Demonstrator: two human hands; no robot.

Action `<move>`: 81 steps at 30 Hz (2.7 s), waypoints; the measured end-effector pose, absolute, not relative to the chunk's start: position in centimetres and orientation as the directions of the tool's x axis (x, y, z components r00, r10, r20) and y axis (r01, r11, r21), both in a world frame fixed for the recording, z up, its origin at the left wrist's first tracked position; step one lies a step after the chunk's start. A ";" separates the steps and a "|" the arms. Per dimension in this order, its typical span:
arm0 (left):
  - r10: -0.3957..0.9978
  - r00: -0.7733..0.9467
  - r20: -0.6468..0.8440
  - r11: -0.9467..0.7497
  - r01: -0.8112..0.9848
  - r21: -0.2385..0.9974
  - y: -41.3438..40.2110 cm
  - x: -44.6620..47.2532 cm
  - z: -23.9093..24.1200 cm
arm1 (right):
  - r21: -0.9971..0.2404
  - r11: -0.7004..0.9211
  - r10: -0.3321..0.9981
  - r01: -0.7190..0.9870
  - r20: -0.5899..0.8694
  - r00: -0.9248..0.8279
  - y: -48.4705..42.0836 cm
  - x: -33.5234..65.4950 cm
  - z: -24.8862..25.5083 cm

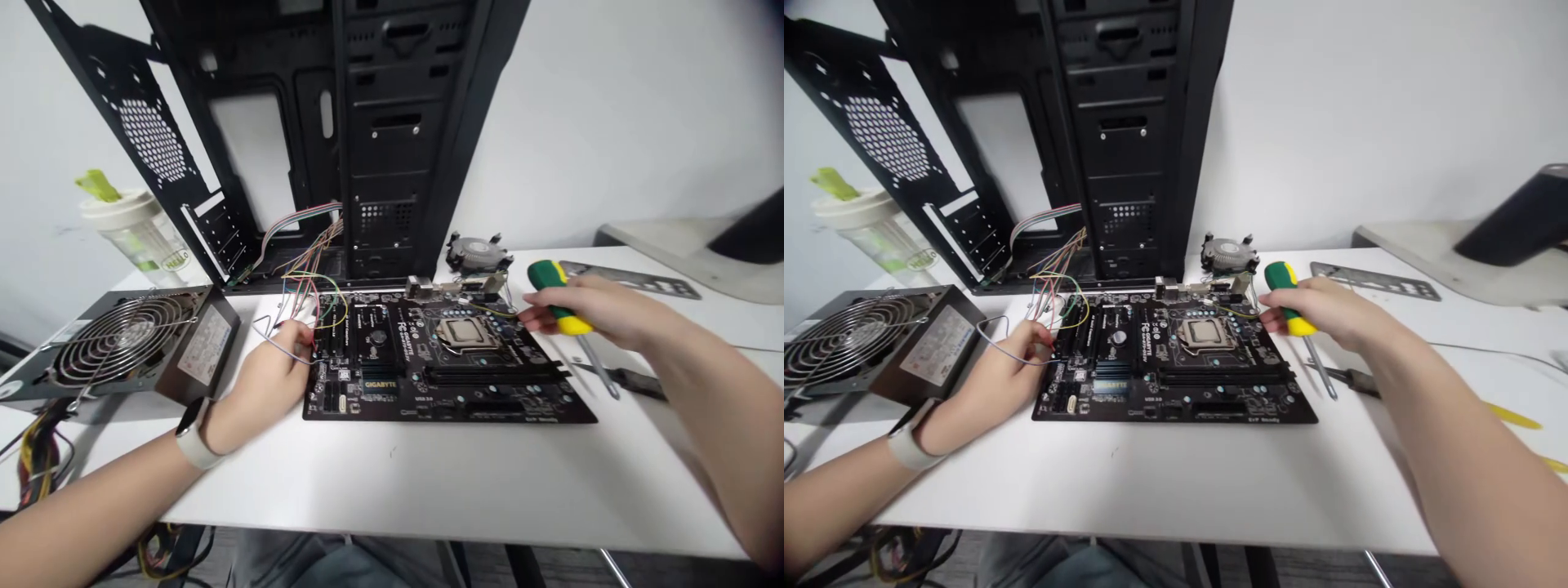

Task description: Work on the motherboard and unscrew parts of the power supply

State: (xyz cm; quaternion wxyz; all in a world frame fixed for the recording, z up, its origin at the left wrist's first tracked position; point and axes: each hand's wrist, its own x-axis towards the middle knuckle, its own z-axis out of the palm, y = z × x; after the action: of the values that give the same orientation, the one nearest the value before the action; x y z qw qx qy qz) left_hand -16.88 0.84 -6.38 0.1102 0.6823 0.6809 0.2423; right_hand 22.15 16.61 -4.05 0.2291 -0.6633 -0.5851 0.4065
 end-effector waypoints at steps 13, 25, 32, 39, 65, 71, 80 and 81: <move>0.980 -0.119 0.158 -0.005 0.784 0.621 1.5 -17.2 -5.4 | -0.742 -0.343 0.899 0.577 -0.437 -0.026 14.2 20.2 -2.2; 0.967 -0.186 0.171 0.043 0.788 0.615 2.1 -17.3 -5.7 | -0.529 -0.355 0.909 0.771 -0.002 0.417 14.6 23.3 0.2; 0.978 -0.158 0.133 0.029 0.742 0.670 2.1 -17.3 -5.8 | -0.250 -0.254 0.964 0.934 0.012 0.266 16.5 23.9 -2.8; 0.982 -0.126 0.141 -0.007 0.723 0.691 2.1 -17.6 -6.8 | -0.117 -0.109 0.994 0.987 -0.028 0.107 17.7 24.2 -4.1; 0.986 -0.130 0.104 0.059 0.857 0.513 1.3 -16.7 -6.3 | -0.645 0.325 0.945 0.691 0.193 -0.263 14.4 18.8 -3.9; 0.986 -0.106 0.127 0.034 0.880 0.474 1.3 -16.7 -6.3 | -0.895 0.107 0.981 0.432 0.166 0.099 15.7 21.2 -3.3; 0.988 -0.071 0.139 0.009 0.916 0.402 1.1 -16.6 -6.0 | -0.959 0.098 0.942 0.267 0.176 0.285 15.2 21.3 -2.4; 0.988 -0.066 0.141 0.005 0.918 0.396 1.1 -16.6 -6.0 | -0.959 0.106 0.944 0.264 0.180 0.275 14.9 21.1 -2.4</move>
State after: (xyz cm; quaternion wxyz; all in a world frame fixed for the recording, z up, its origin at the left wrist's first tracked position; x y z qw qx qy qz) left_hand -16.59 1.12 -5.99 0.0888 0.6774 0.7034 0.1961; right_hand 21.10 14.92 -2.37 0.5387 -0.5893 -0.5126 0.3159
